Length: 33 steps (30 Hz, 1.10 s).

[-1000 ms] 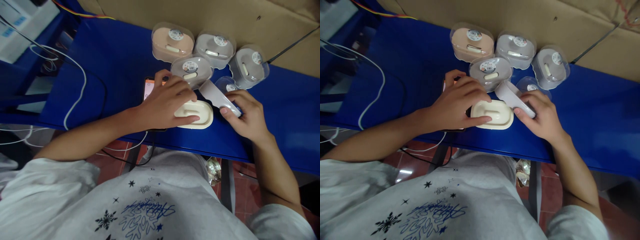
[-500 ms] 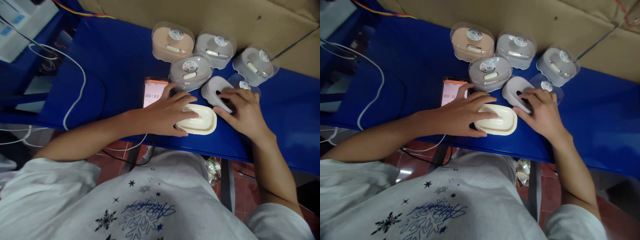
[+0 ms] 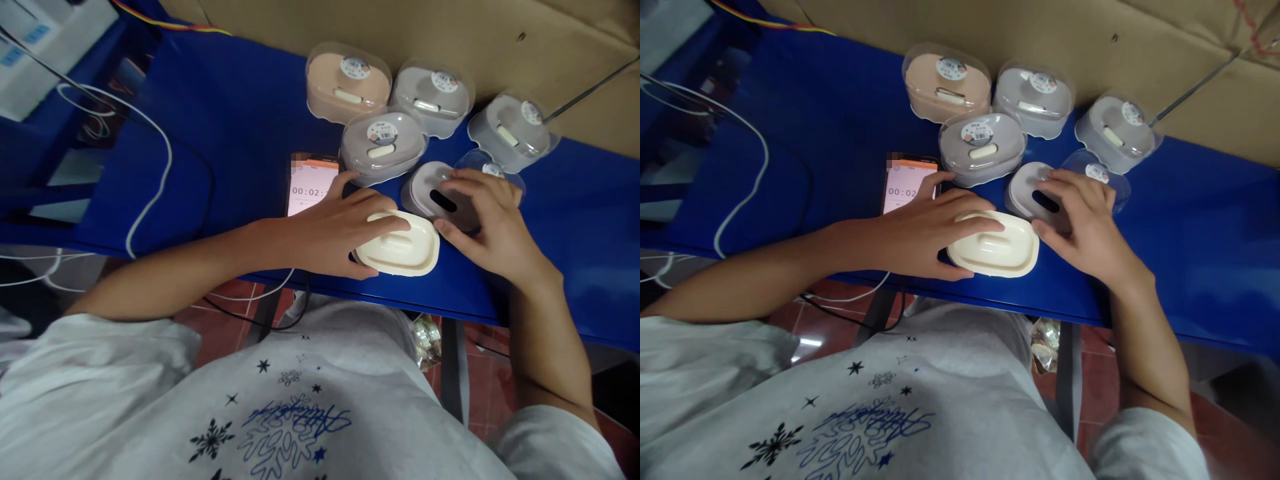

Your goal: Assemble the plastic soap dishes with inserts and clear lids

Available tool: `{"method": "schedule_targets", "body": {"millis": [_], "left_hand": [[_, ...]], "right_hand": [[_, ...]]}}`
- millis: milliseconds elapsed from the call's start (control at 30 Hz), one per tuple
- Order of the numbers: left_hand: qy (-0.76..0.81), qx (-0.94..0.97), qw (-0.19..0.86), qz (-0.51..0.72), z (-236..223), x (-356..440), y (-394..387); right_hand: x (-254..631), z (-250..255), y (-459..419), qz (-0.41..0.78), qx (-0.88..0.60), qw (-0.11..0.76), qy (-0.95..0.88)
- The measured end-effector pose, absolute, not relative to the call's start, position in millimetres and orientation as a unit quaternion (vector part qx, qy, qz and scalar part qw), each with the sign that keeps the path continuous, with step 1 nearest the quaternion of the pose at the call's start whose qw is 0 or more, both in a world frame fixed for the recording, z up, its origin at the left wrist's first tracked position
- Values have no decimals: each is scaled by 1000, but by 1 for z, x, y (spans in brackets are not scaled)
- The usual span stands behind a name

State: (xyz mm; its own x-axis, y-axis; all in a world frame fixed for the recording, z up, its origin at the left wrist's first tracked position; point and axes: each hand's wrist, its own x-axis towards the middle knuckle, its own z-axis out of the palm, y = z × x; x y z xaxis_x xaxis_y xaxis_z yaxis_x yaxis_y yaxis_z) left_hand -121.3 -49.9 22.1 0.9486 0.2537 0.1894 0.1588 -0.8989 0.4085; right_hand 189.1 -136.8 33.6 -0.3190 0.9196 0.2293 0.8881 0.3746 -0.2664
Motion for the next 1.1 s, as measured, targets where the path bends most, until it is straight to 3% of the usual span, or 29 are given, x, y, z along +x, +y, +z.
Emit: {"method": "schedule_targets", "body": {"millis": [233,533,667,867,1100], "left_hand": [[91,940,275,181,27,-120,-49],[57,856,333,392,28,-116,-45],[42,806,326,493,11,-110,-25],[134,740,439,491,16,-113,-21],[180,684,605,366,31,-112,-41]], "right_hand": [[182,39,-140,80,-519,230,-819],[178,38,-141,123,-482,272,-824],[189,32,-136,82,-491,224,-838],[198,22,-131,-28,-476,152,-866],[186,31,-137,-23,-511,268,-816]]}}
